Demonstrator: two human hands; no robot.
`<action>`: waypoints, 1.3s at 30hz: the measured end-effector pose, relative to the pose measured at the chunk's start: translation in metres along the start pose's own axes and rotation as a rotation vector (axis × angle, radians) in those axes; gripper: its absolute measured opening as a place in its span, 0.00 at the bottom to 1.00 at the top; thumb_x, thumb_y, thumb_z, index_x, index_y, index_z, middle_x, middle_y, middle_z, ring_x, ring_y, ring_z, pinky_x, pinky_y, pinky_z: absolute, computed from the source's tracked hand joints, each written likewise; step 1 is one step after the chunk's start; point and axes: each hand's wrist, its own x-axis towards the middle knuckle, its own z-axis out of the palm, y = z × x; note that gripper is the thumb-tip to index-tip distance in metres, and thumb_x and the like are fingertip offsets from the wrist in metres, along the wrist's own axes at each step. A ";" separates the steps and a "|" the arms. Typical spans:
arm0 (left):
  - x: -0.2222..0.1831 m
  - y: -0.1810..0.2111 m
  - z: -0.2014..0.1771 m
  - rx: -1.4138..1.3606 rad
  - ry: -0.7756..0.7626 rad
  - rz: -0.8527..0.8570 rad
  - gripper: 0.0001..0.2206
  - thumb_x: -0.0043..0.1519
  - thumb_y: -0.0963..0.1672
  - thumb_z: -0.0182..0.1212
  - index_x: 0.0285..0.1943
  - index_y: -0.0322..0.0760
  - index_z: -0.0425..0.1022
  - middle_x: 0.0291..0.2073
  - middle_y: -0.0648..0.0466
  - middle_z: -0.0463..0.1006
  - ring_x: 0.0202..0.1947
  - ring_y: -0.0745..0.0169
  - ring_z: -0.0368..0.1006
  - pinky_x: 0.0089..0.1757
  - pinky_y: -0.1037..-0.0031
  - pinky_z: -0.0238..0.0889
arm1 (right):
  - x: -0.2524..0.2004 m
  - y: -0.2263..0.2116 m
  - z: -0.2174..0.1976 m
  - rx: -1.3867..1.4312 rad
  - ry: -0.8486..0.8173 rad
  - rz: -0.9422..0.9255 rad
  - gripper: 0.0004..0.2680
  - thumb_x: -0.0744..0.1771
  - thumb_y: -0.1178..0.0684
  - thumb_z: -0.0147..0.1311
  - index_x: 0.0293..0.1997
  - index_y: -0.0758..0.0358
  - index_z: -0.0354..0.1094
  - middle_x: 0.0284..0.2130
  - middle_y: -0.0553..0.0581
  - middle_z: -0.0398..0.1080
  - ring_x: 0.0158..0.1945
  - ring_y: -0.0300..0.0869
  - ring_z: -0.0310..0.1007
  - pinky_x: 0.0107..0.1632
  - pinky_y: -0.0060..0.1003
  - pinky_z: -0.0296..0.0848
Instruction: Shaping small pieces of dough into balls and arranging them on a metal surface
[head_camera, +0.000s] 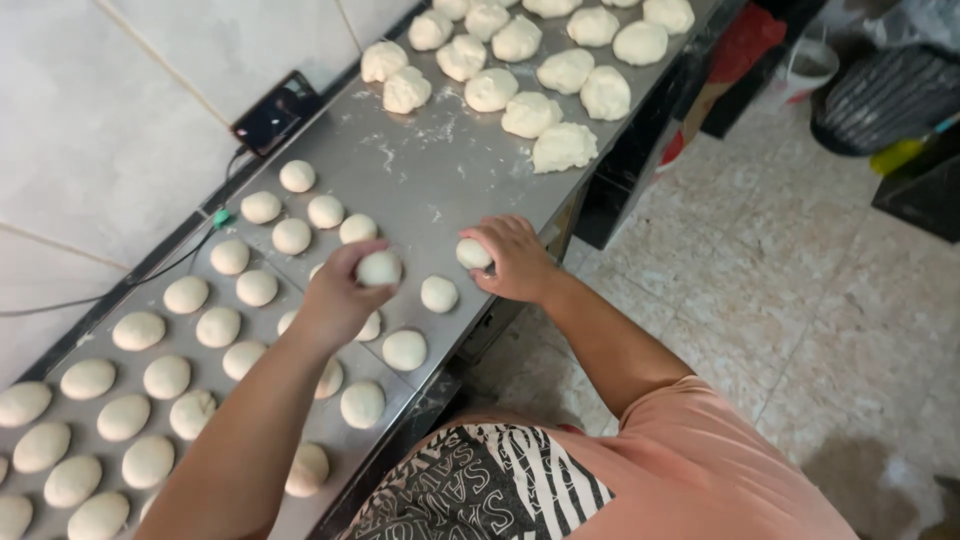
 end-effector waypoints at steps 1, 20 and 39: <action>0.028 0.003 0.017 0.041 -0.034 0.127 0.30 0.49 0.38 0.73 0.65 0.46 0.76 0.59 0.39 0.71 0.61 0.38 0.71 0.55 0.62 0.71 | 0.000 0.002 0.002 -0.030 0.049 -0.009 0.22 0.62 0.41 0.59 0.63 0.46 0.64 0.49 0.51 0.70 0.62 0.48 0.68 0.65 0.52 0.61; 0.251 -0.006 0.067 0.565 -0.074 0.130 0.26 0.56 0.52 0.69 0.64 0.46 0.75 0.57 0.46 0.77 0.58 0.44 0.75 0.55 0.54 0.68 | 0.077 0.137 -0.036 0.090 0.359 0.900 0.36 0.65 0.36 0.64 0.74 0.68 0.44 0.65 0.72 0.53 0.72 0.62 0.47 0.73 0.56 0.46; 0.323 0.124 0.244 0.681 -0.077 0.481 0.27 0.57 0.53 0.72 0.61 0.42 0.69 0.53 0.44 0.69 0.57 0.37 0.71 0.56 0.53 0.71 | 0.056 0.137 0.008 -0.043 0.535 0.317 0.10 0.56 0.48 0.68 0.32 0.53 0.71 0.23 0.49 0.71 0.32 0.48 0.77 0.42 0.44 0.73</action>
